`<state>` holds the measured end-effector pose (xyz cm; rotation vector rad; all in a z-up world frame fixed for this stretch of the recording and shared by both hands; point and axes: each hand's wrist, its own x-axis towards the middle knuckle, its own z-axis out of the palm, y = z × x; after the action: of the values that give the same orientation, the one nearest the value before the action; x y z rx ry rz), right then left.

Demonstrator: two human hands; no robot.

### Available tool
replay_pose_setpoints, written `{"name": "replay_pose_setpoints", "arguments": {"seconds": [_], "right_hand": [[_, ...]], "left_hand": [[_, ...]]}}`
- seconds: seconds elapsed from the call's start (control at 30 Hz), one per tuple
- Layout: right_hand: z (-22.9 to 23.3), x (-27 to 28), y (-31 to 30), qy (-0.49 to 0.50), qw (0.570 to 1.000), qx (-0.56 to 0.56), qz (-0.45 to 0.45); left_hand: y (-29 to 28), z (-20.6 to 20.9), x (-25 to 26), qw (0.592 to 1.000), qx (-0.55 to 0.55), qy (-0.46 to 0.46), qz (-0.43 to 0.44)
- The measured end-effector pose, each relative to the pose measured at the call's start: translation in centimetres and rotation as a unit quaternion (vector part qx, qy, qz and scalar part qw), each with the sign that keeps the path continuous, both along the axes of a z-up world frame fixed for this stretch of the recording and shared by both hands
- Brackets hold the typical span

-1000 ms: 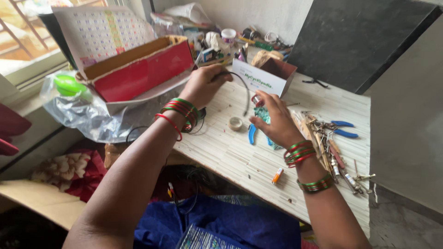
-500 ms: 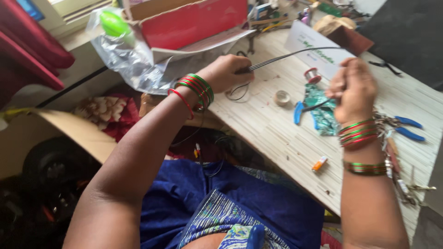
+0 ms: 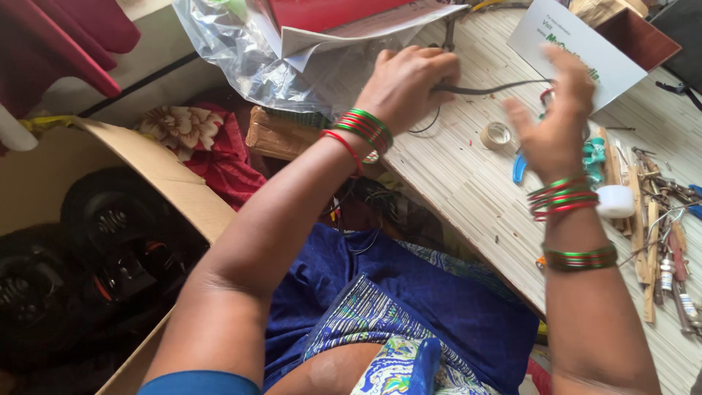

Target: The person wipes a plastic electronic housing with a cloth, places it in a box with speakers, and applies adhesive to a component using a glue gun. They continue by cleaning the component with a cloth and handling various wires.

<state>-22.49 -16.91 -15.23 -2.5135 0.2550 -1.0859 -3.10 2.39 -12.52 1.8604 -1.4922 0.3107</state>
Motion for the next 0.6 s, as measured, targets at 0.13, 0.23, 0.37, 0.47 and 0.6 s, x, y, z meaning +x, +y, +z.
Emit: {"name": "replay_pose_setpoints", "arguments": {"seconds": [0.13,0.23,0.37,0.47,0.6], "right_hand": [[2.5,2.4,4.5,0.094,0.988,-0.117,0.019],[2.1,2.9,4.6,0.073,0.992,-0.094,0.033],[0.1,3.2,3.1,0.058,0.996,0.063,0.015],[-1.4,3.5,1.2,0.001,1.0,0.016,0.019],[-3.3,3.7,-0.8,-0.018,0.998,0.054,-0.022]], "left_hand": [[0.5,-0.2,-1.9,0.992,-0.089,-0.085,0.002],[1.6,-1.3,-1.9,0.963,-0.237,-0.118,0.056],[6.5,-5.6,-1.0,0.949,-0.299,0.078,0.063],[9.9,-10.4,-1.1,0.917,-0.329,0.198,0.107],[10.1,-17.2,-0.9,0.908,-0.225,0.321,0.145]]}}
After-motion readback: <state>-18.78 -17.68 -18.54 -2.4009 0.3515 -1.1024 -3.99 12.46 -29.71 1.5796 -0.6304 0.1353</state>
